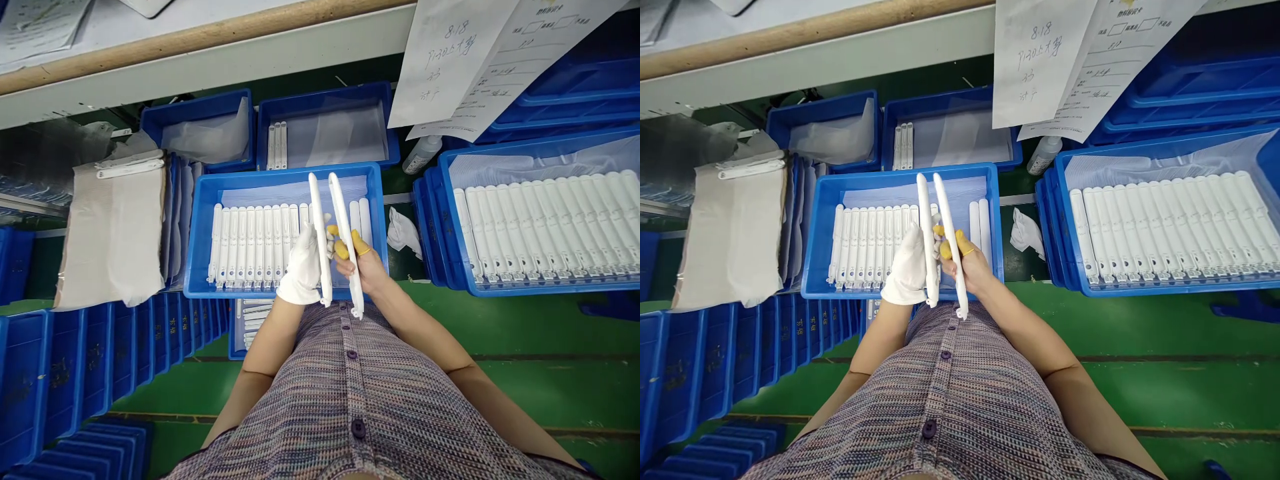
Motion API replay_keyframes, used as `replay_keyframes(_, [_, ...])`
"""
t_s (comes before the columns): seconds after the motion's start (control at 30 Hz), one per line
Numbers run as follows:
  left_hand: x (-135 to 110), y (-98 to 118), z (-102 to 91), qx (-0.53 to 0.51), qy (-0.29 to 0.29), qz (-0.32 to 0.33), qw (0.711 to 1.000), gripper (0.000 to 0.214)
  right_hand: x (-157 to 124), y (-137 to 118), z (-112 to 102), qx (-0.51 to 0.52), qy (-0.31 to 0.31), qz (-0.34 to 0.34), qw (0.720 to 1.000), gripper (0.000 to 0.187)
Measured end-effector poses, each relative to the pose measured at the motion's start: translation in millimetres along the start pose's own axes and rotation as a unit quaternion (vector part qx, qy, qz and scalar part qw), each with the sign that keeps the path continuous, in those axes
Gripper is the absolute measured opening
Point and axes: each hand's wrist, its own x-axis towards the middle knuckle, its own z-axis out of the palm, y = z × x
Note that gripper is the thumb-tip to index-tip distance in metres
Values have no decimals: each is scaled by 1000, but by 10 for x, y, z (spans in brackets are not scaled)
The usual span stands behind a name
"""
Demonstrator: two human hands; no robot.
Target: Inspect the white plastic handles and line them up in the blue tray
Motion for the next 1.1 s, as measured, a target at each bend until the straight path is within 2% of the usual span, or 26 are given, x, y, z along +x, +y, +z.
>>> replay_keyframes(0.1, [-17, 48, -43, -66, -26, -19, 997, 33, 40, -90, -34, 53, 55, 26, 997, 24])
replay_keyframes(0.2, [-68, 50, -45, -61, -40, -22, 997, 34, 47, -139, -54, 64, 91, 32, 993, 16])
replay_keyframes(0.33, [-119, 42, -38, -74, -73, -34, 994, 44, 24, -161, -41, 83, 70, 1, 994, 13])
replay_keyframes(0.47, [-100, 28, -82, -106, -89, -21, 990, 43, -9, -196, -3, 91, 40, 27, 995, 12])
replay_keyframes(0.53, [-80, 15, -116, -96, -87, -15, 991, 42, -28, -213, 12, 80, 41, 32, 995, 14])
replay_keyframes(0.67, [-74, 2, -150, -39, -75, 4, 996, 41, -67, -221, 9, 19, 43, -5, 999, 11])
replay_keyframes(0.9, [-109, -6, -104, 18, -87, 68, 994, 48, -97, -156, -52, -21, 24, -54, 998, 39])
replay_keyframes(1.0, [-84, -16, -98, 18, -102, 88, 991, 52, -95, -125, -67, -17, 24, -58, 998, 40])
replay_keyframes(1.1, [-64, -28, -98, 8, -101, 77, 992, 54, -100, -101, -88, -22, 12, -52, 998, 45])
